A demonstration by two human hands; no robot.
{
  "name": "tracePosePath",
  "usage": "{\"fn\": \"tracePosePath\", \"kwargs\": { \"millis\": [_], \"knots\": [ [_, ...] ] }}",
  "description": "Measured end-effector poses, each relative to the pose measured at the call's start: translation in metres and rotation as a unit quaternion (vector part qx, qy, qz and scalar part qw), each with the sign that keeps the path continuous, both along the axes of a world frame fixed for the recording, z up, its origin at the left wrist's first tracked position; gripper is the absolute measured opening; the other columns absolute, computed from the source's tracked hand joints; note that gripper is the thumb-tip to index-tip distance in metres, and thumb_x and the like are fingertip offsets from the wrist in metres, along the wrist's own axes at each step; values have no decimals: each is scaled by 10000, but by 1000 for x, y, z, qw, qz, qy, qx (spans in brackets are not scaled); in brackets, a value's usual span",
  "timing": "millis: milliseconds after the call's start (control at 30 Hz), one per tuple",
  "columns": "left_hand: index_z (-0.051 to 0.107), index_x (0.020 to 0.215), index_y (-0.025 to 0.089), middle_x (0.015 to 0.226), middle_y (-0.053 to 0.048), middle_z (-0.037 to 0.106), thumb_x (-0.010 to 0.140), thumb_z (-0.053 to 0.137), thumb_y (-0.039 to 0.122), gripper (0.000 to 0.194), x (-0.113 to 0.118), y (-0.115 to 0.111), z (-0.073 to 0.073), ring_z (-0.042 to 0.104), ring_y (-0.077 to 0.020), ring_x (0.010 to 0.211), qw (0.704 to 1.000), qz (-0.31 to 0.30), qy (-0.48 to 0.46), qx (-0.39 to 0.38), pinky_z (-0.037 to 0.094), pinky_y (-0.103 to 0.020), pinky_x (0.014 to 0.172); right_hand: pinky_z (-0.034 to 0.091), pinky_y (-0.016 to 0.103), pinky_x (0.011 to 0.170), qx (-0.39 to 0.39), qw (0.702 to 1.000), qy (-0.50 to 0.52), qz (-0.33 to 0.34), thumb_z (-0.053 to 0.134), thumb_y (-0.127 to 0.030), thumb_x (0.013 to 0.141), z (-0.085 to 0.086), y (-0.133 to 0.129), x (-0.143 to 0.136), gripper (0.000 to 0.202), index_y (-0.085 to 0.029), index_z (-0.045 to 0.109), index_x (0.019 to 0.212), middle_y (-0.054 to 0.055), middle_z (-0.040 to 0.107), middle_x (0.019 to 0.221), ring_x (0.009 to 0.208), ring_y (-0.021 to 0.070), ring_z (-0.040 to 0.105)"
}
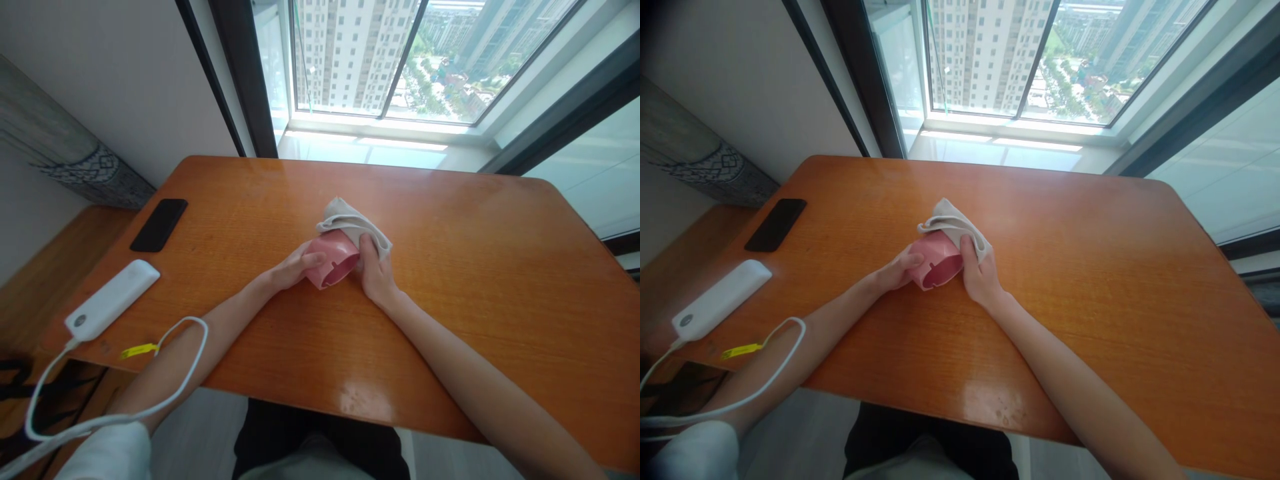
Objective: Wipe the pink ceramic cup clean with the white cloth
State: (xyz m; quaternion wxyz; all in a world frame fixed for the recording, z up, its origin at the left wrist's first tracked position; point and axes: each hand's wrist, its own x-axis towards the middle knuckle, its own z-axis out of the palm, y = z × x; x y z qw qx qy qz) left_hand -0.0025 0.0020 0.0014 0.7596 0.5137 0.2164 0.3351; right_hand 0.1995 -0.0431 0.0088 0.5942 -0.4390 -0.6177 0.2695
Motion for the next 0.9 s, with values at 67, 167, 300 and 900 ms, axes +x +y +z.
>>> {"fn": "tracePosePath", "kwargs": {
  "millis": [67,167,300,900],
  "knots": [
    [795,1184,157,1006,-77,821,794,885,666,648,-1,-1,1,735,-190,830,1000,-7,2,-8,544,-257,723,549,505,1217,-47,998,37,-7,477,-571,1152,-10,4,3,459,-280,794,1313,56,834,1334,1299,293,755],
    [795,1197,152,1019,-82,821,781,897,678,678,-3,-1,2,730,-188,837,1000,-11,6,-9,544,-257,739,571,473,1184,-49,997,58,-9,519,-603,1129,-9,5,1,455,-275,810,1251,47,846,1294,1254,288,773],
    [772,1330,162,1178,-122,827,749,926,667,785,-4,-1,5,757,-237,959,999,-39,3,15,568,-287,817,610,417,1113,15,999,25,-25,526,-554,1139,4,0,-8,415,-276,826,1203,50,853,1249,1186,268,792],
    [808,981,170,1036,-76,791,613,1014,612,612,-4,11,-4,697,-332,1115,992,-56,65,88,563,-459,1074,587,503,958,302,882,-357,52,517,-299,1107,61,-3,4,313,-207,687,1352,112,796,1016,962,303,723]
  ]
}}
